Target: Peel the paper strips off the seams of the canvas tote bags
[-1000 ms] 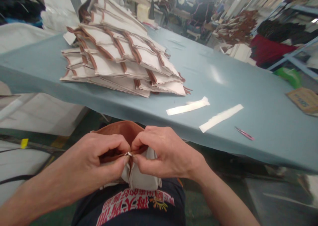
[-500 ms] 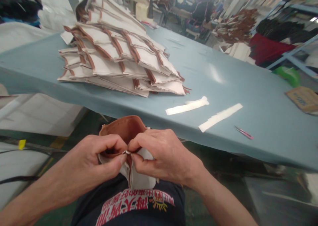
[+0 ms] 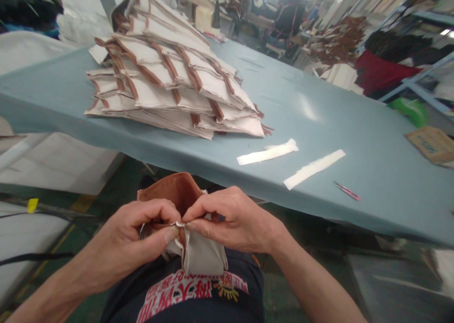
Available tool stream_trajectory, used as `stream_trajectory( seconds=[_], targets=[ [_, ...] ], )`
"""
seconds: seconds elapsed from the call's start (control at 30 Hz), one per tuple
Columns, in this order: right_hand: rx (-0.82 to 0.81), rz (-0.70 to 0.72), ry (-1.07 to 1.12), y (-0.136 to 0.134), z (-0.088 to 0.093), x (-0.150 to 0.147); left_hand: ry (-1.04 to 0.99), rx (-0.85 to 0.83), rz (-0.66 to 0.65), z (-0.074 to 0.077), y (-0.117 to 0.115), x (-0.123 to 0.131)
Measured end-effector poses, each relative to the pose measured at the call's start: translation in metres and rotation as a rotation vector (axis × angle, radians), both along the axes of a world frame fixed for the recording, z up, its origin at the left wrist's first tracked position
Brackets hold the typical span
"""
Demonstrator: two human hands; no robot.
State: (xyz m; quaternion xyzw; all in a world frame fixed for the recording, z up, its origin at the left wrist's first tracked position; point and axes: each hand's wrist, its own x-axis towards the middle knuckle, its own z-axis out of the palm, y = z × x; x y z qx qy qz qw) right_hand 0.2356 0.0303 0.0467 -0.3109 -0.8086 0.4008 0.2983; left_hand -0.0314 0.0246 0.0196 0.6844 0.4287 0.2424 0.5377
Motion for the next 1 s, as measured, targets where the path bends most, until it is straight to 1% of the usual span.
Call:
stream_trajectory(
  seconds=[0.1,0.3,0.43,0.5,0.6,0.67,0.73,0.83,0.9,1.0],
  targets=[
    [0.039,-0.04,-0.027,-0.003,0.004,-0.003,0.003,0.059,-0.007,0.002,0.002,0.003],
    [0.082,-0.143,-0.089,-0.01,0.006,-0.009,0.054,0.221,-0.016,0.02,0.005,0.014],
    [0.16,-0.165,-0.143,-0.013,0.005,-0.01,0.066,0.339,0.011,0.026,0.007,0.019],
    [0.213,-0.167,-0.199,-0.014,0.004,-0.01,0.062,0.375,0.012,0.027,0.007,0.02],
    [0.285,-0.176,-0.288,-0.017,0.003,-0.011,0.087,0.388,-0.022,0.025,0.005,0.019],
    [0.314,-0.182,-0.334,-0.019,0.003,-0.013,0.101,0.383,-0.036,0.021,0.004,0.017],
    [0.328,-0.196,-0.332,-0.02,0.002,-0.015,0.114,0.363,-0.042,0.016,0.002,0.015],
    [0.257,-0.227,-0.209,-0.021,-0.001,-0.017,0.104,0.253,-0.074,0.008,-0.002,0.014],
    [0.145,-0.256,-0.106,-0.022,-0.003,-0.018,0.069,0.166,-0.085,0.002,-0.005,0.014],
    [-0.066,-0.261,-0.002,-0.023,-0.008,-0.019,0.044,0.095,-0.066,-0.003,-0.012,0.016]
  ],
)
